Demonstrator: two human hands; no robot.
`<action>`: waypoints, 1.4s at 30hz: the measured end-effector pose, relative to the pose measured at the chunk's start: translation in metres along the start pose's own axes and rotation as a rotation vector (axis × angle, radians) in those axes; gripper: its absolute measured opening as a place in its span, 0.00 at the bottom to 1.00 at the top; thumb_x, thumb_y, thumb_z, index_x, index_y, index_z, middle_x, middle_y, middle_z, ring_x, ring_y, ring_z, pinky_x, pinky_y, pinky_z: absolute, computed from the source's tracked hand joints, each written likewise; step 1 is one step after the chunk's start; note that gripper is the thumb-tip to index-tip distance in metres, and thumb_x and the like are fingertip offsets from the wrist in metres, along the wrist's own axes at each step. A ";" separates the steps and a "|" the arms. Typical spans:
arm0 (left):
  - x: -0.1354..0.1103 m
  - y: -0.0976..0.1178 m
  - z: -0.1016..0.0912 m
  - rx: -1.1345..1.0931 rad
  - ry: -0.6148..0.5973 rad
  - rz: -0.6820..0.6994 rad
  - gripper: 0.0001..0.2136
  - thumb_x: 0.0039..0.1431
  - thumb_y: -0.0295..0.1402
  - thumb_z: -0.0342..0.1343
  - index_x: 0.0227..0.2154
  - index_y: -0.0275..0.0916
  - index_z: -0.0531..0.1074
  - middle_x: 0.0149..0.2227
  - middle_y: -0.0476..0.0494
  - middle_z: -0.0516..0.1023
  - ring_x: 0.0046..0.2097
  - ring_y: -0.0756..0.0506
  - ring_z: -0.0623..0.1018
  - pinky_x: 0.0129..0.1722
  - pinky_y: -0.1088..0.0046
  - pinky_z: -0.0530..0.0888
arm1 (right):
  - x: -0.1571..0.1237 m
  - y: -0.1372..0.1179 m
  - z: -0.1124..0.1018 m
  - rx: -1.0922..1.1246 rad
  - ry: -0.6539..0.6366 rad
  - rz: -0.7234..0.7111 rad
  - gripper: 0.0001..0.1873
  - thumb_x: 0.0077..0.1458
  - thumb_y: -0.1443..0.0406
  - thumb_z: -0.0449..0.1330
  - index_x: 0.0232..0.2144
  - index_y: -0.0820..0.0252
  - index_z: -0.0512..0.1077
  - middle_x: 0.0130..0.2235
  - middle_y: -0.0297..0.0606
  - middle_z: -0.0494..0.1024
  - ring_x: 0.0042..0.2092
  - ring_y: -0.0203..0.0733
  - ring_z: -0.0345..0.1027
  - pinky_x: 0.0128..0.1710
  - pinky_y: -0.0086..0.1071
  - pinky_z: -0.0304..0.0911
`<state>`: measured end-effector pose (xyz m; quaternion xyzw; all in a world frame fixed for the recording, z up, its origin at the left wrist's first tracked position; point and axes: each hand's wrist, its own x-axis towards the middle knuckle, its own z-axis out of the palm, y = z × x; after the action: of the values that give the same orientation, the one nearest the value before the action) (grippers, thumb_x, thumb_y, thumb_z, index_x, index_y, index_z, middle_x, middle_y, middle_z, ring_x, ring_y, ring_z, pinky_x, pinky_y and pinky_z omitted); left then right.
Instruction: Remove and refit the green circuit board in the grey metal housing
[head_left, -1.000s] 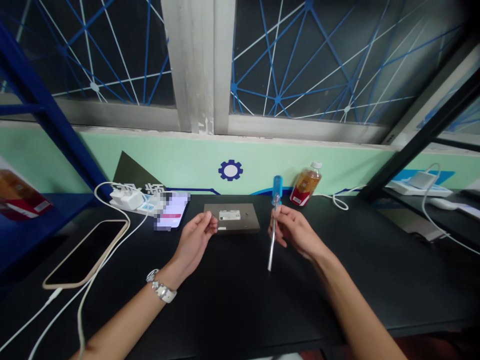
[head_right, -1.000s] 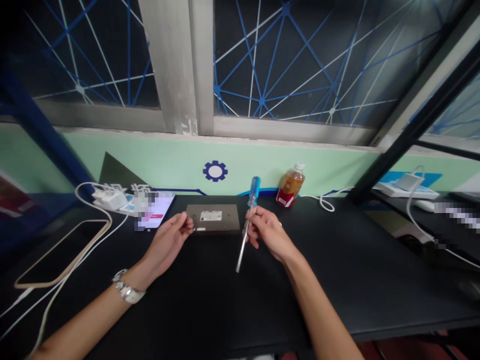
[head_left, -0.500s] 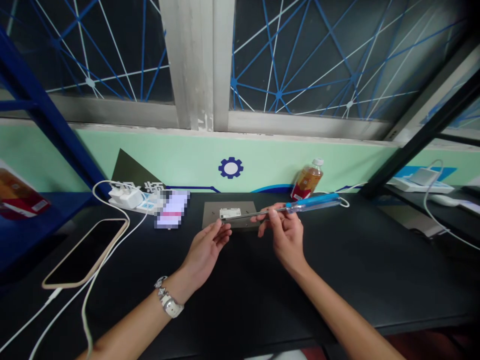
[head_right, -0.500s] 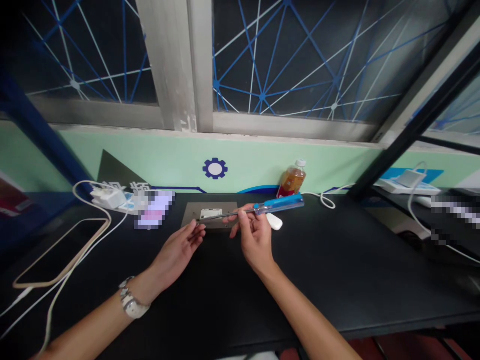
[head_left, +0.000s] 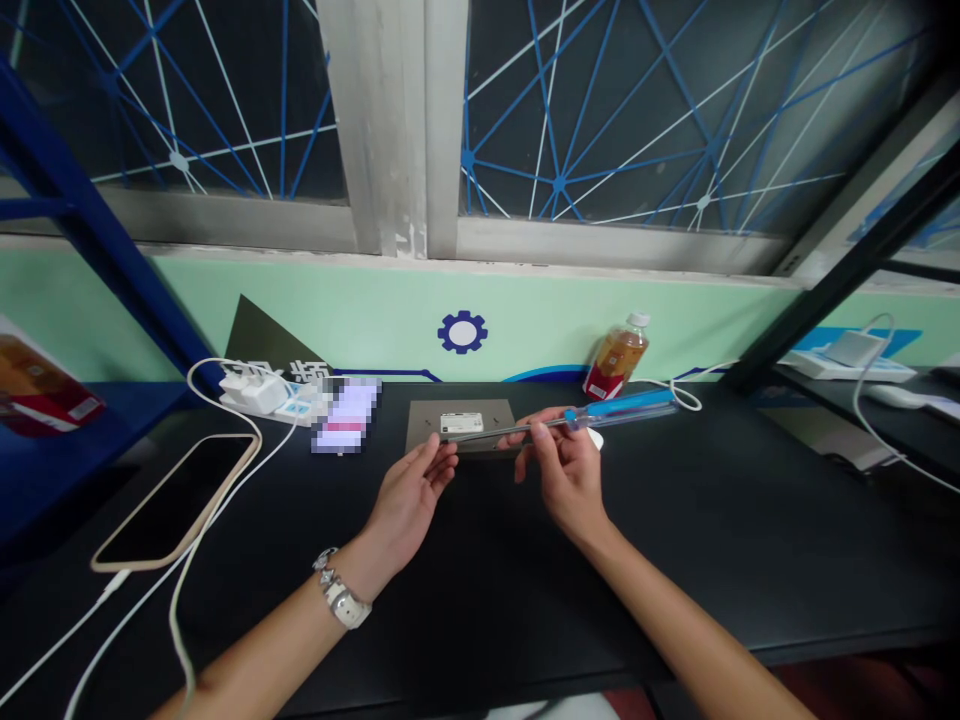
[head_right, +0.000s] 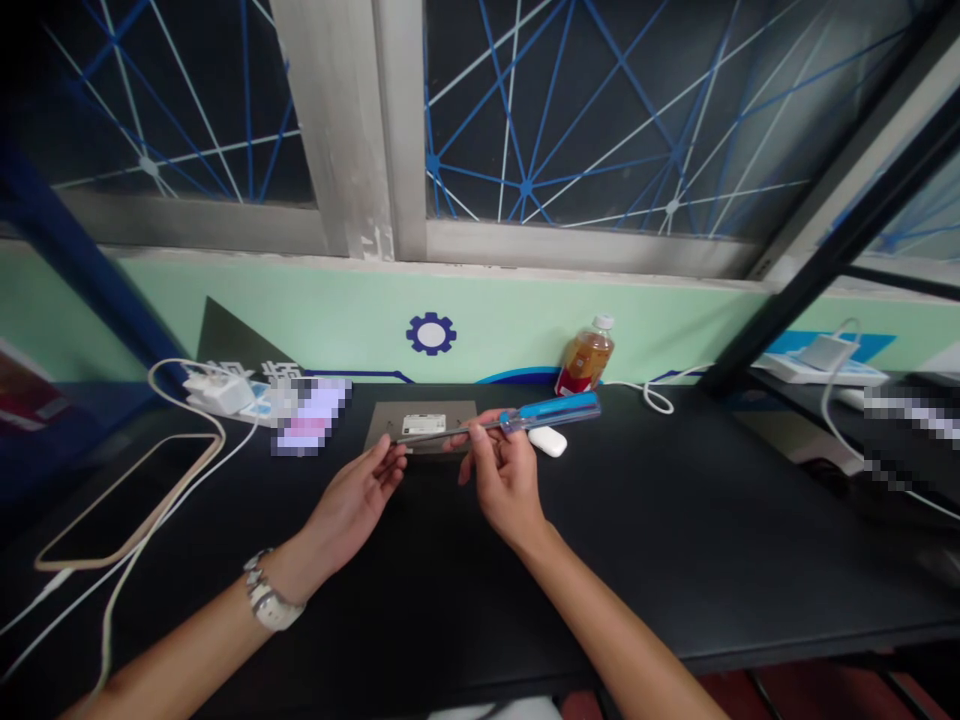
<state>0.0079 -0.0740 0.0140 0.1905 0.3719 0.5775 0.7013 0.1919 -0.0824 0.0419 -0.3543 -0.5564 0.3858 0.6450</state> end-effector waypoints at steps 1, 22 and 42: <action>0.000 0.000 0.000 -0.004 0.009 0.002 0.05 0.60 0.31 0.63 0.34 0.34 0.78 0.38 0.41 0.81 0.37 0.51 0.80 0.38 0.80 0.78 | 0.000 0.000 0.000 0.000 -0.011 -0.008 0.08 0.65 0.58 0.56 0.41 0.55 0.63 0.35 0.35 0.76 0.22 0.32 0.65 0.21 0.29 0.65; -0.001 -0.003 0.005 -0.015 -0.049 -0.019 0.04 0.61 0.28 0.62 0.36 0.33 0.79 0.38 0.41 0.82 0.36 0.52 0.80 0.39 0.79 0.79 | 0.000 -0.009 0.005 0.064 -0.077 -0.173 0.02 0.69 0.63 0.51 0.41 0.54 0.60 0.41 0.39 0.80 0.35 0.40 0.78 0.37 0.39 0.75; 0.051 -0.007 0.040 1.014 -0.527 0.686 0.05 0.61 0.32 0.60 0.37 0.38 0.78 0.36 0.45 0.83 0.38 0.45 0.82 0.42 0.71 0.76 | 0.055 -0.013 -0.014 -0.575 -0.265 -0.172 0.09 0.68 0.57 0.50 0.37 0.54 0.57 0.29 0.33 0.78 0.24 0.36 0.71 0.26 0.29 0.64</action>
<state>0.0453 -0.0203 0.0201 0.7390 0.3320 0.4556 0.3689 0.2118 -0.0400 0.0763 -0.4204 -0.7495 0.1999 0.4707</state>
